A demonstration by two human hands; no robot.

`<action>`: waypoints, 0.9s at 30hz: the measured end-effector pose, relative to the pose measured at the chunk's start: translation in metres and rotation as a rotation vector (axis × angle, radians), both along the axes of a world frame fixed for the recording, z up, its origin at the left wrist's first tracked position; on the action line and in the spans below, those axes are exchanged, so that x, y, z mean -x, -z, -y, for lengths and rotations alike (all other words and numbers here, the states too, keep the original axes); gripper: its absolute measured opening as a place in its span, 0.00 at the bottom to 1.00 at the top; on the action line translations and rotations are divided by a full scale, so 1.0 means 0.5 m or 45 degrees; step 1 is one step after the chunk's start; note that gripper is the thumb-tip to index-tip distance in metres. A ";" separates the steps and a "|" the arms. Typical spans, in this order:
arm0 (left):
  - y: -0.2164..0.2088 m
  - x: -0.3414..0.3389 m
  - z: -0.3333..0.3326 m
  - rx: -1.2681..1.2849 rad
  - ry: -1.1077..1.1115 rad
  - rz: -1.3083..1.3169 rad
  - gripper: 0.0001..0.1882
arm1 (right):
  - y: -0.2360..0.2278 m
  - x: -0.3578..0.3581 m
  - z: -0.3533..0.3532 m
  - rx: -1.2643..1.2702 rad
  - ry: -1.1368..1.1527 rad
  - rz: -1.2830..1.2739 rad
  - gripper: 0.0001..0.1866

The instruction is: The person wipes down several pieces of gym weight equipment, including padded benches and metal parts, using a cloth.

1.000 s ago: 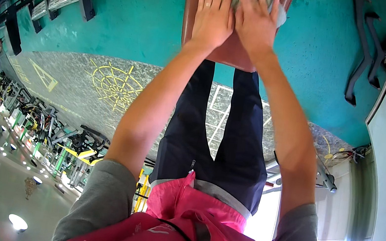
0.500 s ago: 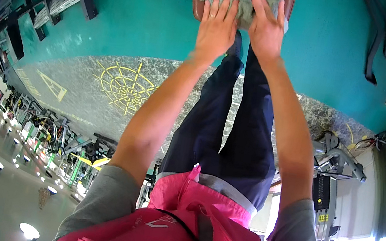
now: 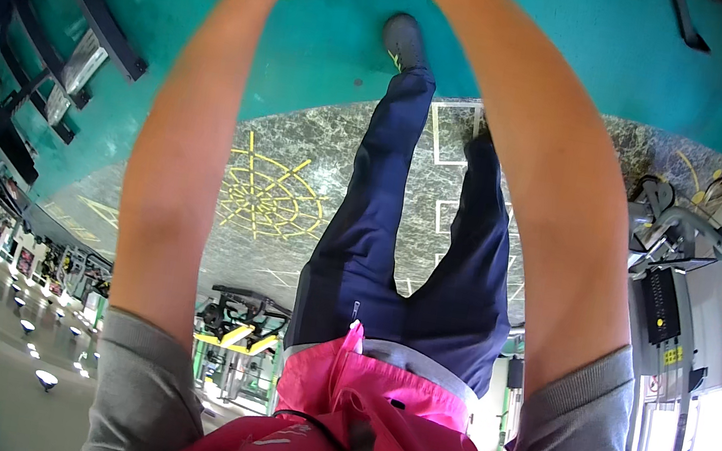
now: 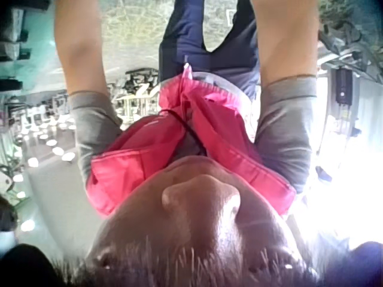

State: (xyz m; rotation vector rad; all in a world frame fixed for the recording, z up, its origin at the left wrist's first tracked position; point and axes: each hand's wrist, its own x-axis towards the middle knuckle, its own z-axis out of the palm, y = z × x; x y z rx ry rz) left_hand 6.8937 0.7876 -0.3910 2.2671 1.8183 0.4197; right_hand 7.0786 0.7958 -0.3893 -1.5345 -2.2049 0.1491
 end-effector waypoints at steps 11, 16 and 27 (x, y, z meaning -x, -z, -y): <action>-0.080 -0.242 0.525 0.555 0.253 0.148 0.24 | -0.005 -0.214 0.603 0.776 0.021 -0.251 0.27; -0.142 -0.471 0.782 1.151 0.534 -0.191 0.21 | -0.061 -0.411 0.999 1.207 0.213 -0.406 0.28; -0.111 -1.308 1.294 1.139 1.652 -0.210 0.22 | -0.128 -1.040 1.701 1.097 1.396 -0.892 0.24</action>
